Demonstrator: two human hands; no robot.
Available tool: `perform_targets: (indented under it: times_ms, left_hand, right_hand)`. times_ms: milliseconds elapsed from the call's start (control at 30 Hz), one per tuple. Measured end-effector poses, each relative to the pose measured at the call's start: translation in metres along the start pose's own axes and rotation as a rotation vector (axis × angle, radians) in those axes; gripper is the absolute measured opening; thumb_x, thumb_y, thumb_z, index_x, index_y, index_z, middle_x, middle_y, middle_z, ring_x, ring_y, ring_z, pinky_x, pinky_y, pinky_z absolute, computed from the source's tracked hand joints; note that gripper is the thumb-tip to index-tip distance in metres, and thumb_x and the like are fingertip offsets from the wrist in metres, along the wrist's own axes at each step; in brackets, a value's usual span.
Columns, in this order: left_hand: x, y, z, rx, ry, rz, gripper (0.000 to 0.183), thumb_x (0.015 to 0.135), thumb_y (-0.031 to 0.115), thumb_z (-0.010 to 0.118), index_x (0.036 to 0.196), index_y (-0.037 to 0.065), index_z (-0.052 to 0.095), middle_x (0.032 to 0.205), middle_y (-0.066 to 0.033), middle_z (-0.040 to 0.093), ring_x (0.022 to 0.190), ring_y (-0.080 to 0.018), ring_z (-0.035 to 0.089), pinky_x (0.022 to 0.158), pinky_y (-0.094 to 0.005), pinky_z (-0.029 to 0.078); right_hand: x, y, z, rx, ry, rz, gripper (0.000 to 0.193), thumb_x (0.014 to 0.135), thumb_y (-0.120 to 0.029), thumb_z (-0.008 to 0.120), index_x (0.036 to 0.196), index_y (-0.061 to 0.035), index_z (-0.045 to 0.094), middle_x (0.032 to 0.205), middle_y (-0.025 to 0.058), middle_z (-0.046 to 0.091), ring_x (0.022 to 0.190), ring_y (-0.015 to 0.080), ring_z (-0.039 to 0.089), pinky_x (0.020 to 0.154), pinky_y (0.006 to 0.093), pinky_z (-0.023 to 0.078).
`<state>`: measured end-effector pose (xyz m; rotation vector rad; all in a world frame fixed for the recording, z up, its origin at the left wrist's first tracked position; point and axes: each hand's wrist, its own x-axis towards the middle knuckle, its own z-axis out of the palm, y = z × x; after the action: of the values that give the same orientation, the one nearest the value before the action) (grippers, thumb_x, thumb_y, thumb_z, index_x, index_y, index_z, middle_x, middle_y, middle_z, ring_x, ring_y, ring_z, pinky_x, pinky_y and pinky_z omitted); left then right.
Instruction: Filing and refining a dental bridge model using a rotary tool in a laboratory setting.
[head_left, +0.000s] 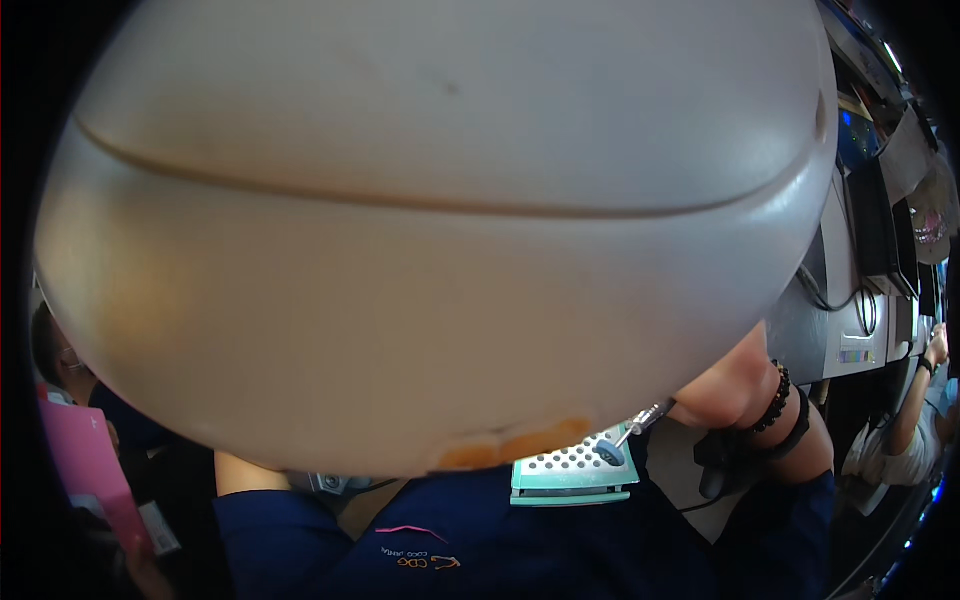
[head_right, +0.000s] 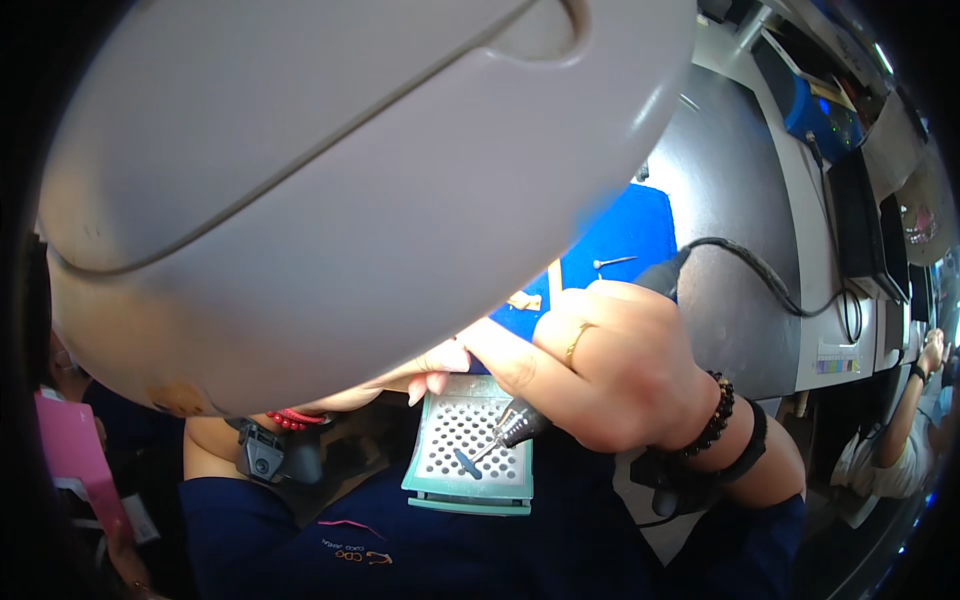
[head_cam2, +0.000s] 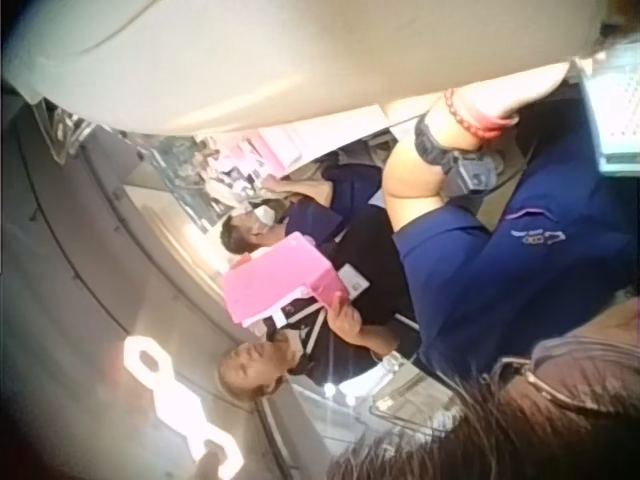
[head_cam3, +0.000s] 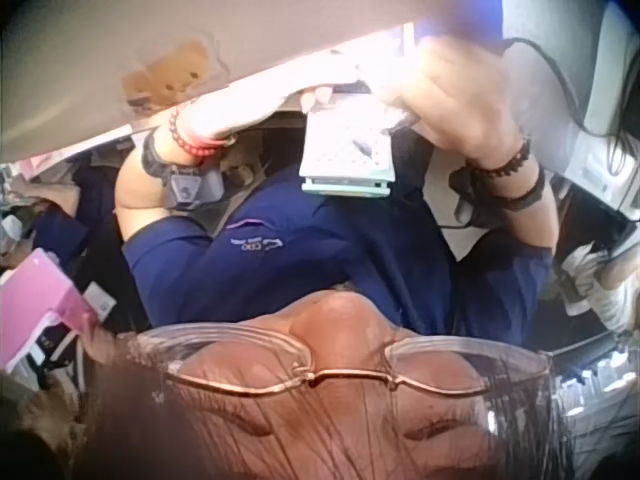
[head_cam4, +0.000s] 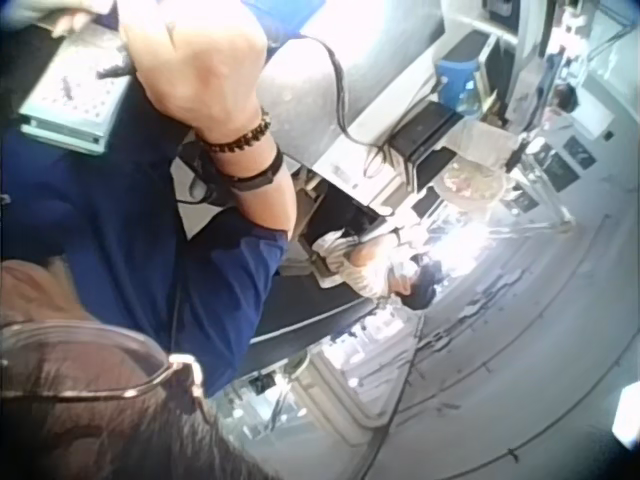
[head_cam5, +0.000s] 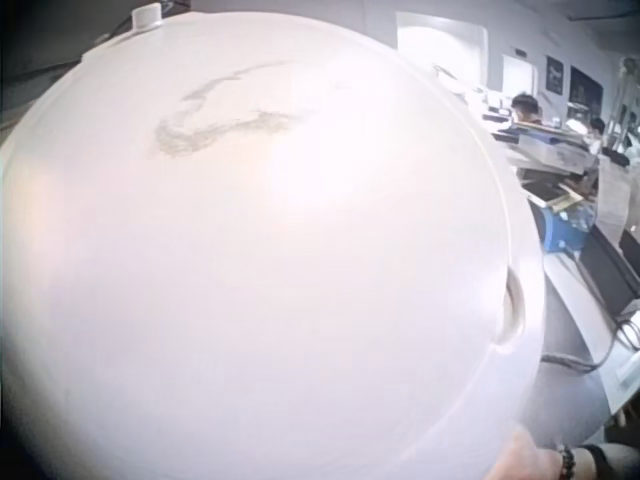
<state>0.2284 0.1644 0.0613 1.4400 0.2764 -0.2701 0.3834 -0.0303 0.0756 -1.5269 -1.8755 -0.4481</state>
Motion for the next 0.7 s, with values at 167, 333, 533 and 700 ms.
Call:
perform_targets:
  times_ms: [167, 333, 533, 700]
  left_hand:
    - [-0.012, -0.004, -0.005, -0.004, 0.049, 0.018, 0.013, 0.091, 0.011, 0.069, 0.092, -0.001, 0.072, 0.099, -0.0088, 0.07, 0.065, -0.0088, 0.057, 0.055, -0.0213, 0.045]
    - [-0.011, -0.005, -0.006, -0.009, 0.031, 0.028, 0.013, 0.091, 0.012, 0.069, 0.092, -0.001, 0.073, 0.099, -0.0088, 0.07, 0.064, -0.0086, 0.056, 0.055, -0.0212, 0.045]
    - [-0.013, -0.013, -0.009, -0.014, 0.025, 0.032, 0.013, 0.091, 0.012, 0.069, 0.092, -0.001, 0.073, 0.099, -0.0087, 0.07, 0.064, -0.0084, 0.056, 0.054, -0.0212, 0.044]
    - [-0.019, -0.021, -0.017, -0.015, 0.046, 0.03, 0.013, 0.091, 0.012, 0.069, 0.092, -0.001, 0.073, 0.099, -0.0087, 0.07, 0.063, -0.0083, 0.056, 0.054, -0.0212, 0.044]
  right_hand:
    - [0.015, -0.005, -0.014, -0.07, -0.168, 0.24, 0.028, 0.068, -0.009, 0.076, 0.091, 0.0005, 0.064, 0.072, 0.0078, 0.056, 0.059, 0.026, 0.054, 0.054, 0.0365, 0.044]
    - [-0.002, 0.002, -0.024, -0.044, -0.247, 0.382, 0.024, 0.073, -0.011, 0.075, 0.089, 0.0009, 0.063, 0.082, 0.0126, 0.059, 0.071, 0.0322, 0.057, 0.061, 0.0392, 0.046]
    - [0.001, -0.002, -0.019, -0.063, -0.213, 0.359, 0.022, 0.072, -0.023, 0.081, 0.081, -0.0076, 0.067, 0.075, 0.0083, 0.06, 0.065, 0.0272, 0.057, 0.057, 0.0365, 0.044]
    - [0.01, -0.002, -0.004, -0.084, -0.158, 0.253, 0.033, 0.067, -0.036, 0.086, 0.074, -0.0098, 0.066, 0.064, 0.003, 0.056, 0.054, 0.0203, 0.053, 0.048, 0.032, 0.04]
